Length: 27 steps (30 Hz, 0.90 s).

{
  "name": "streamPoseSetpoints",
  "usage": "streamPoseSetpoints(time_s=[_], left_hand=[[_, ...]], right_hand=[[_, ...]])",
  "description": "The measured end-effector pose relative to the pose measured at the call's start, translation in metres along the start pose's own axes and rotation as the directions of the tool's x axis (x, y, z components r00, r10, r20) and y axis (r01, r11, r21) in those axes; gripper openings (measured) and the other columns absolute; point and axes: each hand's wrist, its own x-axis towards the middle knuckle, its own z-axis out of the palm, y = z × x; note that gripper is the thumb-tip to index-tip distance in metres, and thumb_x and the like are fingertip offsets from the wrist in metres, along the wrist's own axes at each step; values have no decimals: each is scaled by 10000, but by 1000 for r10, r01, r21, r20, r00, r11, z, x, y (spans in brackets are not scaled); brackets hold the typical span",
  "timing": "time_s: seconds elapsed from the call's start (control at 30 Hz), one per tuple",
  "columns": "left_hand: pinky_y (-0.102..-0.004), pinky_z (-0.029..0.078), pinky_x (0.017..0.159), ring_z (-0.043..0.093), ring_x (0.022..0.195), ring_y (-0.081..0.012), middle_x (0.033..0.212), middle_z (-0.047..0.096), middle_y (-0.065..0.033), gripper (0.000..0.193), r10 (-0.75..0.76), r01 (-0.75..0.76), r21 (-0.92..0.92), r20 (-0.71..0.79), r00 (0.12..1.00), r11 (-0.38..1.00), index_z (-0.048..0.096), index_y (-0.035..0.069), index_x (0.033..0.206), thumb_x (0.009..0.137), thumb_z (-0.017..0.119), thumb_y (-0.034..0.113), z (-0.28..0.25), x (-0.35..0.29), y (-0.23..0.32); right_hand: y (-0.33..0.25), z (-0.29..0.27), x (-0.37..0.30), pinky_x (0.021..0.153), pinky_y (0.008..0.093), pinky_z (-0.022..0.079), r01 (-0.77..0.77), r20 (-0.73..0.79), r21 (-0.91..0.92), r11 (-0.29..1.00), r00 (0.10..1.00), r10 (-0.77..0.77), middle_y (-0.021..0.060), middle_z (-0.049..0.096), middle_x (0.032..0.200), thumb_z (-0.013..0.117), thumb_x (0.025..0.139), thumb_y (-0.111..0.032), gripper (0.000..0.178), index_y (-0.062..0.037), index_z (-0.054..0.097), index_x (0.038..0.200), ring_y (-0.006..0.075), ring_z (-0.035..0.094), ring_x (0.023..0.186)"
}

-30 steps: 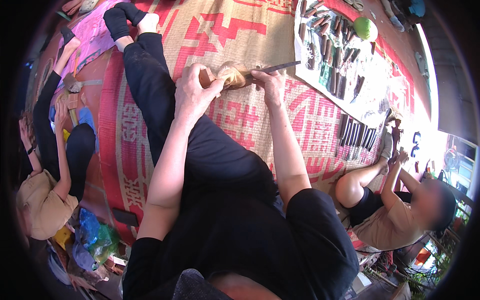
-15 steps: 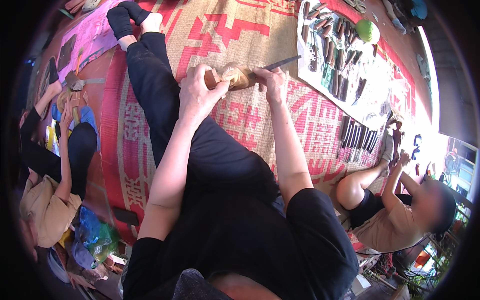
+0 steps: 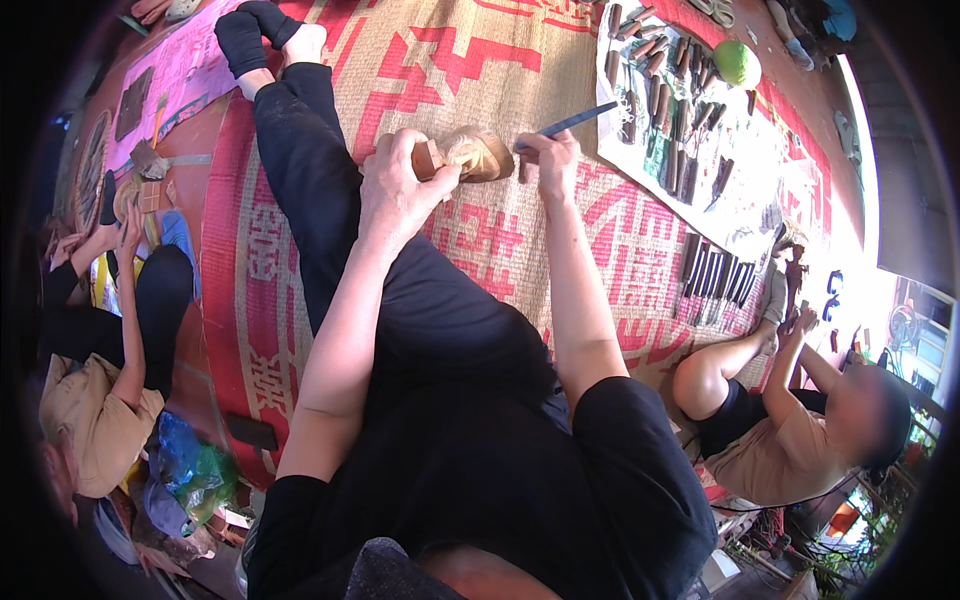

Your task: The person sits on a mat and carves a small piece of wood using a knife. They hold the wood in their left hand and use the knife in their right hand to shape the object, occasionally rotating it to work on different sides.

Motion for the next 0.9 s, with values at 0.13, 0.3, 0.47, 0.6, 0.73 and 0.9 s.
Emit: streamPoseSetpoints(time_s=[0.13,0.3,0.47,0.6,0.73,0.9], left_hand=[[-479,476,768,588,847,-377,953,582,-165,394,9,-9,2,-28,1000,1000,559,60,960,708,749,295,1,-1,-2],[-482,478,779,576,872,-389,971,571,-167,419,-22,22,-8,19,1000,1000,555,58,984,701,754,293,0,2,-2],[-475,483,777,592,856,-389,961,583,-175,428,16,-16,18,-43,999,1000,559,53,985,701,749,312,2,0,2],[-477,481,774,592,855,-389,960,584,-177,427,-15,15,0,-1,1000,1000,560,55,987,704,747,314,0,1,-3],[-480,482,771,595,860,-390,962,587,-177,427,-17,17,10,4,1000,1000,563,53,987,707,747,318,-1,2,-2],[-478,483,771,595,862,-396,962,588,-181,425,0,0,-7,-30,1000,1000,563,50,979,708,747,321,2,0,-1]], right_hand=[[-6,-8,0,608,275,545,-15,-2,42,999,1000,16,131,688,776,662,780,-11,83,9,626,852,179,655,615],[-6,12,-17,553,259,494,-84,112,66,994,991,76,125,687,784,708,758,-29,124,0,628,847,165,645,623],[7,10,-10,443,222,402,-106,71,123,987,993,97,110,671,751,686,772,-18,105,-6,615,848,155,637,599],[3,3,-2,511,250,480,-106,-35,167,980,993,113,116,669,755,663,790,-15,97,7,606,865,186,664,654],[-13,13,-18,503,258,476,-55,50,93,994,997,50,109,669,743,657,794,-20,82,2,611,858,187,666,669],[5,10,-10,424,235,389,-110,107,39,993,989,105,86,663,731,671,779,-22,73,-26,611,821,156,639,602]])
